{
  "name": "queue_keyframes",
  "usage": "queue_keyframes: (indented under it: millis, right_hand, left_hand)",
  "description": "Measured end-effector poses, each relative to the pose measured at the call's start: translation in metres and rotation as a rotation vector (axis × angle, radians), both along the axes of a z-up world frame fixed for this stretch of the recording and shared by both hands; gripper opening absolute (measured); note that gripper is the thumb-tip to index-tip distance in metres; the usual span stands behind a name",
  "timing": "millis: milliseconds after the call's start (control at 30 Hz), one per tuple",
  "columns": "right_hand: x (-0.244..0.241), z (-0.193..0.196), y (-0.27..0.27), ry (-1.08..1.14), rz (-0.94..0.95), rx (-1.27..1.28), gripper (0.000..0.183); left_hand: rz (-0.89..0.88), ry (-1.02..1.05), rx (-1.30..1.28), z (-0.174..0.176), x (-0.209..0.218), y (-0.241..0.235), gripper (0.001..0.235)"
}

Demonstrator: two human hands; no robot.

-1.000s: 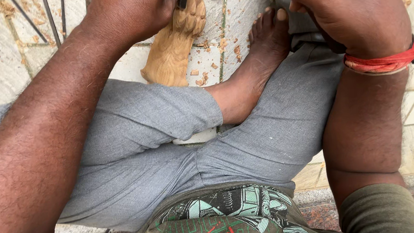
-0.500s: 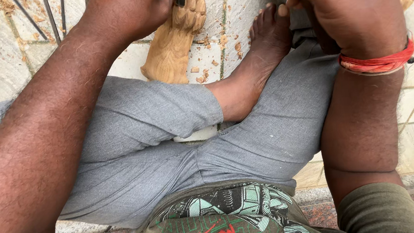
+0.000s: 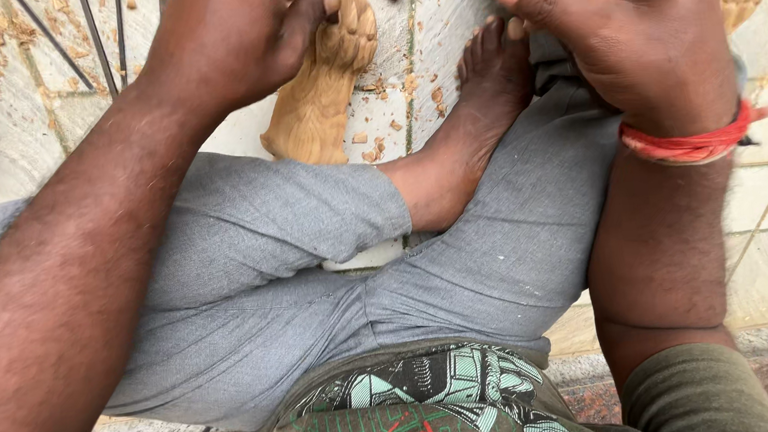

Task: The person sits cross-legged on a tiled floor and carves a wooden piece shaped like a hand using a chisel and a wooden mallet. The person holds the wood between their feet and repeatedly strikes the chisel to shape the wood, occasionally adjusting the piece and inspecting the carved details.

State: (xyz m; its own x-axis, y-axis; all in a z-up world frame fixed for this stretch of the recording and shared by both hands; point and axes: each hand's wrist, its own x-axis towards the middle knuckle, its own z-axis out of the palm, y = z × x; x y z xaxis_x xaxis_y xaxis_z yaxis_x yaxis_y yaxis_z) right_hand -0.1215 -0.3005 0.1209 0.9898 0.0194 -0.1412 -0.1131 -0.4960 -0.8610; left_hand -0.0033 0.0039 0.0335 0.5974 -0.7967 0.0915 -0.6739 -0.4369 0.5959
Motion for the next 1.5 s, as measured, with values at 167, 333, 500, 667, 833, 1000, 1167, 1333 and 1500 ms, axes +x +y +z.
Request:
queue_keyframes:
  millis: [167,333,500,667,833,1000,1167,1333,1500]
  right_hand:
    - [-0.015,-0.015,0.001,-0.027,-0.080,0.307,0.022]
    - [-0.020,-0.017,-0.001,-0.141,-0.016,0.209,0.033]
    - [-0.024,-0.018,0.001,-0.151,-0.061,0.292,0.045]
    - [-0.025,-0.023,-0.001,-0.167,-0.078,0.286,0.046]
    - [-0.029,-0.028,-0.003,-0.241,-0.056,0.104,0.047]
    - [-0.029,-0.027,-0.004,-0.408,0.109,0.011,0.051]
    - [-0.026,-0.022,0.001,-0.424,0.150,-0.168,0.047]
    - [-0.016,-0.010,0.010,-0.518,0.245,-0.202,0.049]
    - [-0.008,0.020,0.021,-0.561,0.402,-0.464,0.047]
  left_hand:
    - [0.000,0.048,0.144,0.020,-0.006,0.013,0.013]
    - [-0.120,-0.274,0.039,0.029,-0.012,0.017,0.020]
    - [-0.168,-0.290,0.004,0.027,-0.017,0.026,0.018]
    - [-0.216,-0.390,-0.019,0.025,-0.018,0.025,0.017]
    - [-0.233,-0.375,-0.024,0.031,-0.018,0.021,0.020]
    - [-0.222,-0.392,-0.047,0.033,-0.018,0.021,0.017]
    - [-0.195,-0.405,0.035,0.025,-0.019,0.025,0.011]
    - [-0.189,-0.553,0.413,0.019,-0.023,0.027,0.016]
    - [-0.257,-0.377,0.106,0.019,-0.006,0.026,0.023]
